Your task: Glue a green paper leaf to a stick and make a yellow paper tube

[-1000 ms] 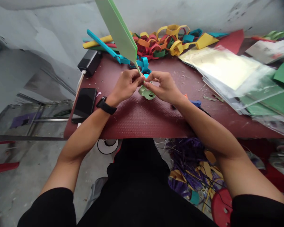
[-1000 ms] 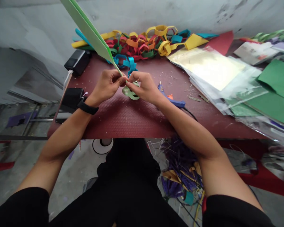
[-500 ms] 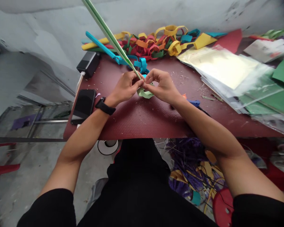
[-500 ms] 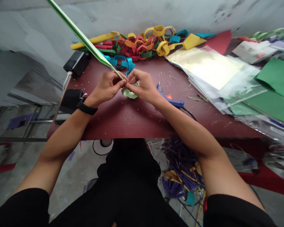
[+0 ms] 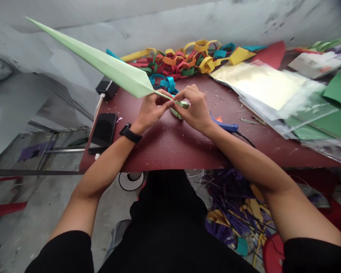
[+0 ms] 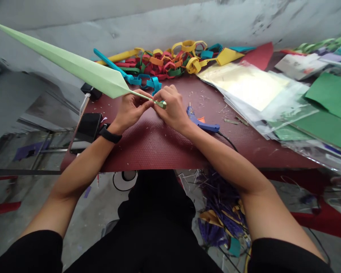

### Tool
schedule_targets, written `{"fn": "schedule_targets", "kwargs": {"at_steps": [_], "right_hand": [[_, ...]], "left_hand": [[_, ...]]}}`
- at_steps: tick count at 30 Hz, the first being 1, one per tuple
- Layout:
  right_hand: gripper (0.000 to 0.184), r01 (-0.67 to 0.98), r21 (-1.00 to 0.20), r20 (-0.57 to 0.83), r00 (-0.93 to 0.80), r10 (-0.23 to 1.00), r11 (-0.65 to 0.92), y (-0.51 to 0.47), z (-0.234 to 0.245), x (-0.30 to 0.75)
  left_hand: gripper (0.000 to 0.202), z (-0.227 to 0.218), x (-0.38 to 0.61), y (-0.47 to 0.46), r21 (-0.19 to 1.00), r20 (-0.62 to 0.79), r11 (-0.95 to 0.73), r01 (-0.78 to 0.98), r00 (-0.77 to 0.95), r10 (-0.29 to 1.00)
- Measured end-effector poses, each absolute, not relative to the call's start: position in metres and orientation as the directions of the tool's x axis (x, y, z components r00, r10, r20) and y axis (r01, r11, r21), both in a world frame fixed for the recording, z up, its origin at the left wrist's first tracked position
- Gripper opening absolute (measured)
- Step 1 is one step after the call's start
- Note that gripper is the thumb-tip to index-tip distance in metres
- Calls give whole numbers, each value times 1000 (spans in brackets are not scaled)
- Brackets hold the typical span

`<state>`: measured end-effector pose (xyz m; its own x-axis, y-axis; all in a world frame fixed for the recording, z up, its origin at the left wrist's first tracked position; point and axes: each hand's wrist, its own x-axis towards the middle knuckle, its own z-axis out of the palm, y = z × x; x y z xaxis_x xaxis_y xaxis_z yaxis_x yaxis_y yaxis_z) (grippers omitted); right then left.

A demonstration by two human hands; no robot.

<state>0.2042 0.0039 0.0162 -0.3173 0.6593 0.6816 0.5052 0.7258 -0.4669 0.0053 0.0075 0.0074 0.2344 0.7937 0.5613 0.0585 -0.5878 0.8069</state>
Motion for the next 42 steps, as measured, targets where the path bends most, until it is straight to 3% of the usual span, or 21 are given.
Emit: {"fn": "schedule_targets", "kwargs": {"at_steps": [8, 15, 23, 27, 31, 35, 42], "right_hand": [[38, 406, -513, 717, -282, 637, 757, 4, 17, 202], [40, 352, -545, 721, -267, 640, 761, 2, 18, 204], [46, 240, -642, 681, -258, 686, 728, 10, 12, 207], [36, 201, -660, 674, -267, 689, 724, 12, 11, 207], [40, 140, -754, 588, -292, 755, 641, 14, 12, 207], [45, 9, -848, 497, -338, 800, 530, 17, 12, 207], [45, -115, -854, 512, -354, 783, 507, 16, 11, 203]], "left_hand": [[42, 12, -1, 10, 799, 577, -601, 3, 274, 769], [38, 18, -5, 7, 802, 554, -595, 50, 312, 772], [9, 10, -3, 8, 732, 599, -671, 116, 357, 716], [12, 13, -3, 5, 726, 580, -666, 170, 368, 726], [19, 11, -5, 9, 729, 571, -657, 194, 356, 739], [31, 0, -8, 17, 729, 575, -662, 172, 372, 729], [67, -7, -5, 16, 721, 597, -690, 62, 450, 664]]}}
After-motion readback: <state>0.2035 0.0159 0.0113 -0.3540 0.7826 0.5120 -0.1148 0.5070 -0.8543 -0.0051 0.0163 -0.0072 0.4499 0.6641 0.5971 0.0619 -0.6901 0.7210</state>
